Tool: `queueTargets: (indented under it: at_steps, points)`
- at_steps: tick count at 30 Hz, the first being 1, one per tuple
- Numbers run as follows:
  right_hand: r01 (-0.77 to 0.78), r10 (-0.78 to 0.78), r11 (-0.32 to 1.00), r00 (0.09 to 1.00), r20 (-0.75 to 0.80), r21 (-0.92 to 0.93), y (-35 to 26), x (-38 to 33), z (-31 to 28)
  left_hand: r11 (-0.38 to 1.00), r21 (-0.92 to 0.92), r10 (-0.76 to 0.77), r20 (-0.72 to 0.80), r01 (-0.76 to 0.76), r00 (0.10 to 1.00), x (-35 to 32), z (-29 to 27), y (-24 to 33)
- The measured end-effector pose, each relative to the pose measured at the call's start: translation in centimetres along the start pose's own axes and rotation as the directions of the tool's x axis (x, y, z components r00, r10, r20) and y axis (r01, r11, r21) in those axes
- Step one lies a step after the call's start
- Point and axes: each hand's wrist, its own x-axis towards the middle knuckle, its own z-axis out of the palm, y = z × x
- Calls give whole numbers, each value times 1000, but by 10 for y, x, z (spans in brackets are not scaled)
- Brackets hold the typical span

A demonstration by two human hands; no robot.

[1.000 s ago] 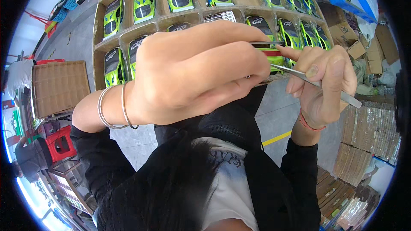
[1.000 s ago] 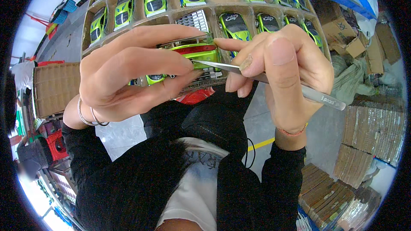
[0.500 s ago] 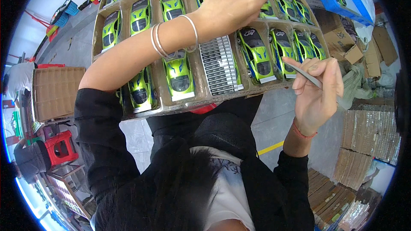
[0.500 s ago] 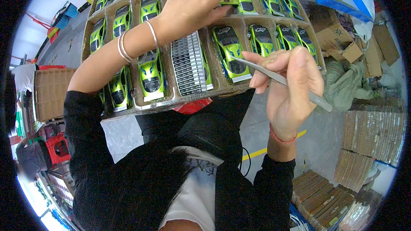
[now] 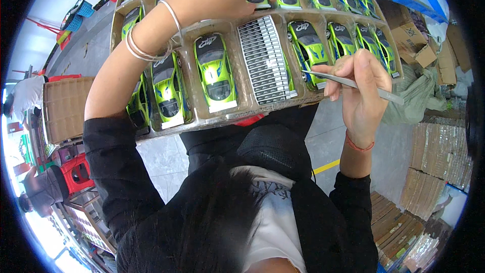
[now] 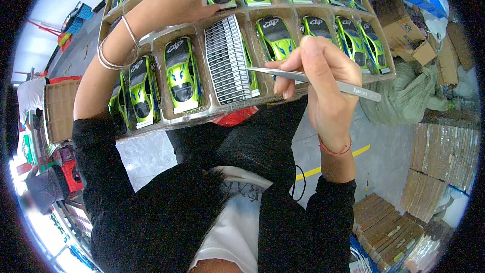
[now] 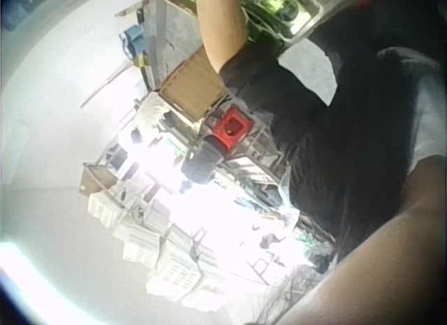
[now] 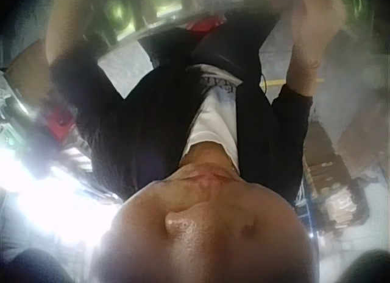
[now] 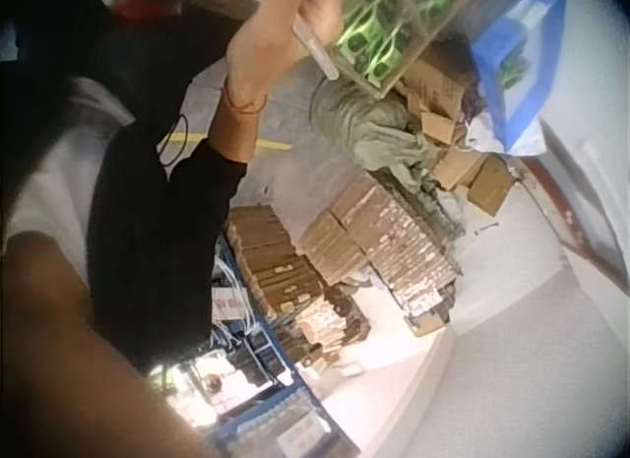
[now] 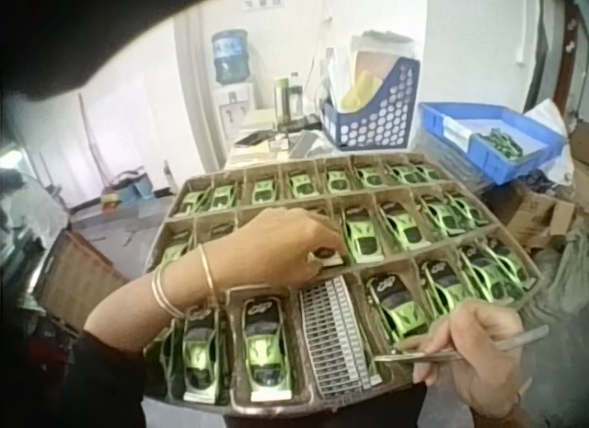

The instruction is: Inspecting and refining green toy racing car components using tweezers.

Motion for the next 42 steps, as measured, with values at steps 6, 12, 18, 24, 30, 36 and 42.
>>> queueTargets:
  at_steps: [6,12,18,24,30,36,42]
  points:
    - [-71,77,994,995,70,-89,6,-12,5,954,270,198,-228,-133,953,-15,23,-6]
    - [-121,129,987,989,72,-102,7,-14,5,1000,-15,-1,-476,-7,880,-5,21,-15]
    - [-217,236,960,967,95,-177,13,-17,-7,956,-288,-166,-693,-58,702,-38,-3,47]
    - [-245,274,941,956,102,-232,19,-17,-6,803,-491,-101,-670,-337,735,-72,15,78]
    - [-237,276,925,956,97,-297,25,-21,-1,806,-562,-194,-550,-188,812,-83,19,96]
    - [-232,272,925,957,97,-300,28,-22,1,805,-558,-177,-548,-200,818,-87,20,93]
    - [-202,252,924,961,117,-324,25,-19,4,764,-621,-243,-530,-177,812,-95,25,91]
